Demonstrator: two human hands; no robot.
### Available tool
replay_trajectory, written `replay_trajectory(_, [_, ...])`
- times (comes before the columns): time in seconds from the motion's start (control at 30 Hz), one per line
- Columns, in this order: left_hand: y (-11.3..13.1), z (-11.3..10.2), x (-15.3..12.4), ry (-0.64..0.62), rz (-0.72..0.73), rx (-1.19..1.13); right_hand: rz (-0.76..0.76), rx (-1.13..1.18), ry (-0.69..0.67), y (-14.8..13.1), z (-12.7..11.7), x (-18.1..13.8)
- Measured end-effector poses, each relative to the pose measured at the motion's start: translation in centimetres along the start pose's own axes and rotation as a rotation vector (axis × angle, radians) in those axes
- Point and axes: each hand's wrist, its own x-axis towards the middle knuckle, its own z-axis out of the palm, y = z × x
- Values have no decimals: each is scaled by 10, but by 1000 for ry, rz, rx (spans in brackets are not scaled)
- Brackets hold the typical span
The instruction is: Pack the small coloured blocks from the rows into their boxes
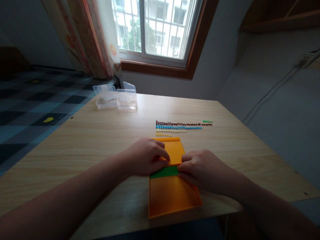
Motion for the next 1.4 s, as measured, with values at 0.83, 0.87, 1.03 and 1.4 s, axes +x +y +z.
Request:
replay_trajectory(0.83, [0, -7, 1, -68, -11, -49, 511, 151, 1334, 153, -9, 13])
replay_trajectory(0.87, [0, -7, 1, -66, -11, -50, 556, 148, 1339, 163, -4, 14])
replay_trajectory(1.03, [1, -8, 1, -71, -31, -45, 755, 151, 1261, 201, 25, 23])
replay_trajectory(1.4, [5, -10, 2, -76, -63, -55, 941, 135, 1096, 244, 44, 32])
